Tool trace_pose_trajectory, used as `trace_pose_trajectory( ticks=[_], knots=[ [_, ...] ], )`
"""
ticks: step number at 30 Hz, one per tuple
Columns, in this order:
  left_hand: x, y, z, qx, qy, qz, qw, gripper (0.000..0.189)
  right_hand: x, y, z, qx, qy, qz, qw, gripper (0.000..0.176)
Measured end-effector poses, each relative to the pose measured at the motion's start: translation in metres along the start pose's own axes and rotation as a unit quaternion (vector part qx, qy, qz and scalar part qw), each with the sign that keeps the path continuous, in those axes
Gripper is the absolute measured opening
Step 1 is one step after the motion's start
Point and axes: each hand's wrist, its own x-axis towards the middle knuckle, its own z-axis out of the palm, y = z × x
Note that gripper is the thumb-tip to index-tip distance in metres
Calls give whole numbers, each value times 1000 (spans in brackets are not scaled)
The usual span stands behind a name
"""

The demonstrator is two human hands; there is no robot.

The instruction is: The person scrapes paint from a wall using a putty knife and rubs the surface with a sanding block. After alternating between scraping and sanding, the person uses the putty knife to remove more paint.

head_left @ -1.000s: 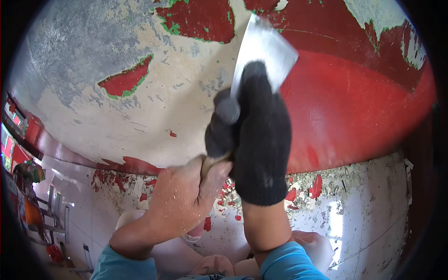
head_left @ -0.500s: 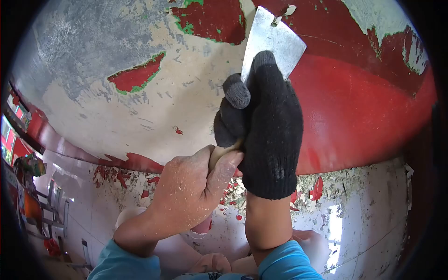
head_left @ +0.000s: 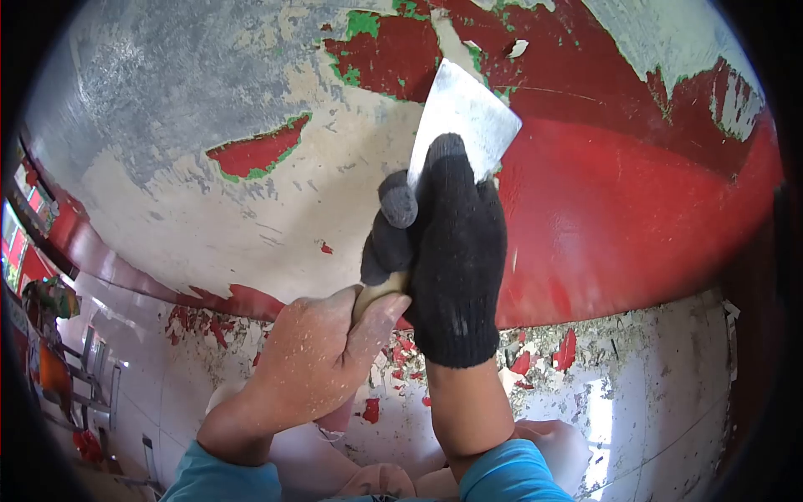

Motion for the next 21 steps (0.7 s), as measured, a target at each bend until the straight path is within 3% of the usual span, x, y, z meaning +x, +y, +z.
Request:
trace_pose_trajectory(
  ticks=[2, 3, 6, 9, 11, 12, 14, 15, 16, 18, 19, 21],
  knots=[
    [11, 2, 3, 52, 1, 1, 999, 26, 10, -8, -6, -90, -43, -25, 995, 31],
    [17, 4, 6, 82, 40, 89, 992, 24, 13, -16, -4, -51, -55, -35, 997, 32],
    [11, 13, 5, 20, -8, 34, 999, 23, 10, -16, -8, -14, -75, -52, 996, 31],
    [-5, 2, 5, 44, -27, 11, 999, 24, -2, 1, -14, 23, -24, 33, 999, 28],
    [-3, -5, 4, 40, -62, -12, 997, 26, 1, 2, -13, -11, -11, 30, 999, 31],
    [3, -5, 6, 42, -64, -14, 997, 26, 5, 1, -16, -33, -26, 23, 999, 33],
    [15, 0, 15, 87, 21, 99, 991, 30, 12, -14, -12, -87, -13, -37, 995, 35],
    [25, 5, 17, 55, 31, 103, 993, 36, 15, -23, -11, -37, -62, -57, 996, 36],
    [24, 7, 18, 53, 29, 105, 993, 36, 14, -24, -13, -38, -59, -60, 996, 36],
    [22, 11, 22, 40, -6, 18, 999, 39, 12, -26, -20, -48, -55, -29, 997, 34],
    [17, 3, 25, 51, -12, 35, 998, 43, 8, -20, -20, -34, -5, -12, 999, 32],
    [11, -2, 22, 48, -24, 34, 998, 43, 3, -12, -25, -11, -7, 5, 1000, 31]
  ],
)
